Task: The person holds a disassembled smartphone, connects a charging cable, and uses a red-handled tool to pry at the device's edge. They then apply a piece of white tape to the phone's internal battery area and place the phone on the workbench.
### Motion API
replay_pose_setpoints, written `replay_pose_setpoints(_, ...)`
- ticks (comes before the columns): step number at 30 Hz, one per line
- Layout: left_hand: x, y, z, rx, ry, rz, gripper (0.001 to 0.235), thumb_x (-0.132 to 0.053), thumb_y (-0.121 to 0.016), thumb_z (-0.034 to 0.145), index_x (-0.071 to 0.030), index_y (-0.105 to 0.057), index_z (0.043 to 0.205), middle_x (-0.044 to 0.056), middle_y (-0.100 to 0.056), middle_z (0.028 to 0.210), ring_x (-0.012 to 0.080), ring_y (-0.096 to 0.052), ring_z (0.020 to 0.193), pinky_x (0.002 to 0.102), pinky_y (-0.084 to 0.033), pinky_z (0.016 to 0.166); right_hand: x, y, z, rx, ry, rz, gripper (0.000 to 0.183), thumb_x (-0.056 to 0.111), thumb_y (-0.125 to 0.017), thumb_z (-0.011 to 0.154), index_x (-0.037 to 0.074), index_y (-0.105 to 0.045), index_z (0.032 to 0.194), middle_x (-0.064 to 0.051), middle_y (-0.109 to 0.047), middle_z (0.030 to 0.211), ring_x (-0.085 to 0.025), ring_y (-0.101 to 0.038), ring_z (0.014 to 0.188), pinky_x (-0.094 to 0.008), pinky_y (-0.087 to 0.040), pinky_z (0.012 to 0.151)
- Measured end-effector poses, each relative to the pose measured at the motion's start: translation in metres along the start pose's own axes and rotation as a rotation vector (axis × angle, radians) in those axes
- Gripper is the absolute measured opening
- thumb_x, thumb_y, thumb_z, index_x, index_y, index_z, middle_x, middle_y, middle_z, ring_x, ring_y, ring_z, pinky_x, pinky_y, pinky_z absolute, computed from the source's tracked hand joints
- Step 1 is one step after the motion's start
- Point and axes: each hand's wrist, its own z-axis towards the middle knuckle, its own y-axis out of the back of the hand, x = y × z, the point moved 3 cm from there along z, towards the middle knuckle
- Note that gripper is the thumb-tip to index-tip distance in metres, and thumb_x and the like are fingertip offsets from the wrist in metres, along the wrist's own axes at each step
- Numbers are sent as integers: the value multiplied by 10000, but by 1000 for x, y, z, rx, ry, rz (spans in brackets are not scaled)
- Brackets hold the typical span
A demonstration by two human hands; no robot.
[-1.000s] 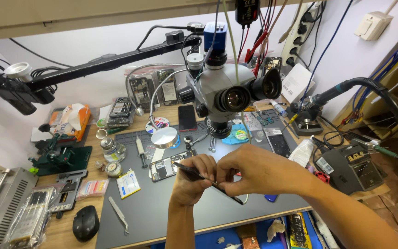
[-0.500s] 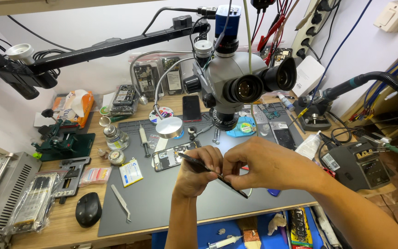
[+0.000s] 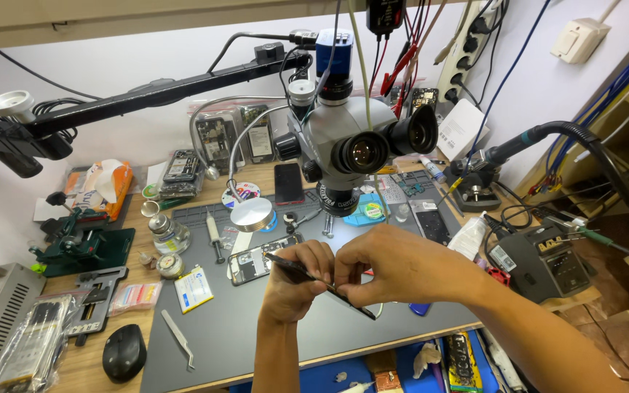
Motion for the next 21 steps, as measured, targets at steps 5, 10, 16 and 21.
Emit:
replay_pose_setpoints(5,-12,-12,3,13,97,62,268,-152,-906,803,-108,-642,795,68,-630,763,221,-574,752,334,-488,698,-13,-8,0,-47,77,-119,61,220,-743,797,211,-739,737,83,-701,662,-101,-597,630,-298,-464,644)
replay_pose_setpoints(10,-13,-13,2,10,102,62,264,-143,-903,798,-108,-641,790,69,-627,763,218,-572,750,331,-488,690,-10,-8,-2,-51,85,-109,78,227,-747,812,203,-742,738,82,-706,662,-98,-601,627,-294,-467,639)
replay_pose_setpoints(16,-14,-16,2,18,92,57,261,-136,-906,804,-106,-647,797,69,-633,763,217,-574,751,327,-494,692,-8,-8,-2,-41,75,-111,63,209,-738,794,206,-740,732,80,-700,661,-99,-590,633,-295,-465,654)
replay_pose_setpoints(21,-15,-16,2,24,77,72,265,-141,-905,811,-113,-642,801,61,-627,769,209,-581,750,325,-493,697,-8,-9,-2,-45,70,-124,51,216,-741,781,218,-745,730,88,-711,664,-94,-612,639,-295,-469,655)
